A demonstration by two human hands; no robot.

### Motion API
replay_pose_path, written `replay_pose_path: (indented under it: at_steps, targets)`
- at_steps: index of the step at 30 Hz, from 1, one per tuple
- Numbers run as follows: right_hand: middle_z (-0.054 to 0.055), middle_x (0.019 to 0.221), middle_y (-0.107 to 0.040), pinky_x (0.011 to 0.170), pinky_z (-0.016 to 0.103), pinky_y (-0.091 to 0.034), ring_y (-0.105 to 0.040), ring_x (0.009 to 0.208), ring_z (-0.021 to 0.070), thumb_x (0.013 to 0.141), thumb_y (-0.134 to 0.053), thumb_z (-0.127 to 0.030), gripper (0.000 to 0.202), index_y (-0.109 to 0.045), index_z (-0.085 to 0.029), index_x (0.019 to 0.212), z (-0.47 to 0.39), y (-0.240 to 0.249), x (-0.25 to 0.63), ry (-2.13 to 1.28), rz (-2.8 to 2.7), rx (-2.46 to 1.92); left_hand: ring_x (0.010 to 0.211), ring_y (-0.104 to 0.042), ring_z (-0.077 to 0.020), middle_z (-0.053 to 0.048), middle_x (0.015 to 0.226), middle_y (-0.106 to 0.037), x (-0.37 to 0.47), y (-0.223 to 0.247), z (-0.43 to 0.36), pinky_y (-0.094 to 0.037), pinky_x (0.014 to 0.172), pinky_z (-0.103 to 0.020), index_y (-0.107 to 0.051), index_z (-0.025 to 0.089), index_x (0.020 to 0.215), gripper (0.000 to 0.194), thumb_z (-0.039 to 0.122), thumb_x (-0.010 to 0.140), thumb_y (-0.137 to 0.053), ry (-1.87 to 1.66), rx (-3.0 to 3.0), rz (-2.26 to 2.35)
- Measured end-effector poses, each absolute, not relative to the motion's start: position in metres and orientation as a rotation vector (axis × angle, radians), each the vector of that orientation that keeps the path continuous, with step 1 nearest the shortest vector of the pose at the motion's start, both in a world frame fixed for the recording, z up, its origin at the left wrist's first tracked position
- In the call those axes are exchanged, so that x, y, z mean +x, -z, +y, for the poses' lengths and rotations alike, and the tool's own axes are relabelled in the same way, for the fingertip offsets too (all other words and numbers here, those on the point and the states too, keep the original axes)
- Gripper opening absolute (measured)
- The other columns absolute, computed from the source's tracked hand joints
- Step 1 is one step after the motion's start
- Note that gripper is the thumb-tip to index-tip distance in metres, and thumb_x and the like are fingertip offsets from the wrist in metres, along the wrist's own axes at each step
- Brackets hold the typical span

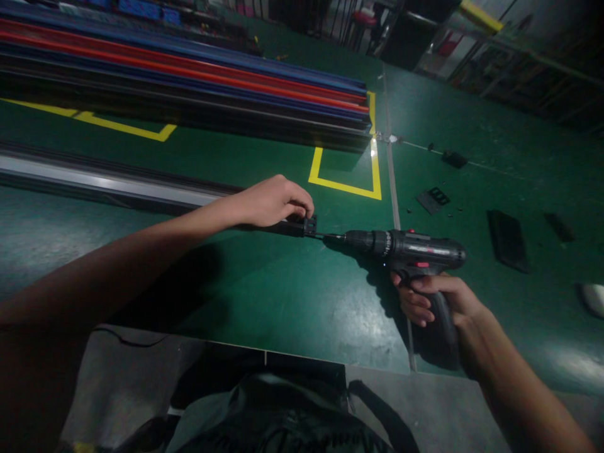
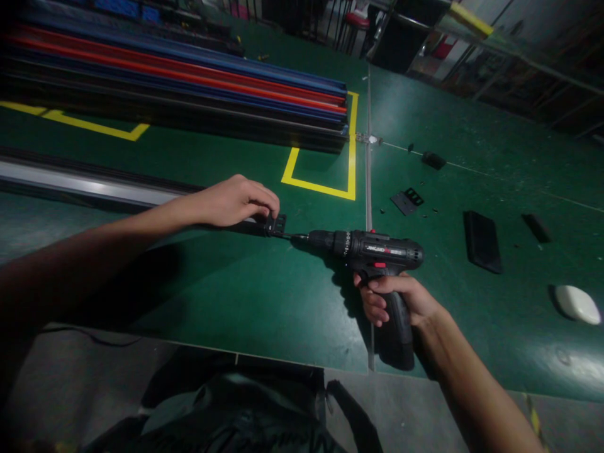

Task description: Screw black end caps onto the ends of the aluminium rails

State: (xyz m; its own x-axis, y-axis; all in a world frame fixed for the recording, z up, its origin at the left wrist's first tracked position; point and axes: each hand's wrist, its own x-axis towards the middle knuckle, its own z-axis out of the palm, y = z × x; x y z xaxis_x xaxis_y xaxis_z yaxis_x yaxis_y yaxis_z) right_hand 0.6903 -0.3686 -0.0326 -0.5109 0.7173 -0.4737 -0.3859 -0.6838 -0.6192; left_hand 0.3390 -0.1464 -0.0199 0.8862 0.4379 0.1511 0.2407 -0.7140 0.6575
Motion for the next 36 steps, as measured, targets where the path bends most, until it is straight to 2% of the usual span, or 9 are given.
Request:
replay_pose_path:
  at_steps: [28,36]
  targets:
    - [-0.005,0.059,-0.053,0.05,0.025,-0.053,-0.05,0.045,0.0097,0.086,-0.071,-0.024,0.027,-0.074,-0.012,0.11,-0.3679,0.0302,0.6873,-2.194,-0.576,-0.983,0.089,-0.071,-0.0143,-0.002,0.102,-0.079,0.3387,0.0203,-0.1459,-0.046,0.082,-0.027,-0.081,0.021,0.097,0.023,0.021,0.094,-0.058,-0.389,2.417,0.48]
    - [-0.004,0.06,-0.053,0.051,0.025,-0.052,-0.053,0.047,0.0106,0.085,-0.072,-0.026,0.028,-0.074,-0.015,0.111,-0.368,0.0298,0.6891,-2.215,-0.583,-0.983,0.088,-0.071,-0.0142,-0.003,0.101,-0.079,0.339,0.02,-0.146,-0.046,0.081,-0.027,-0.08,0.02,0.096,0.024,0.022,0.094,-0.057,-0.383,2.42,0.477]
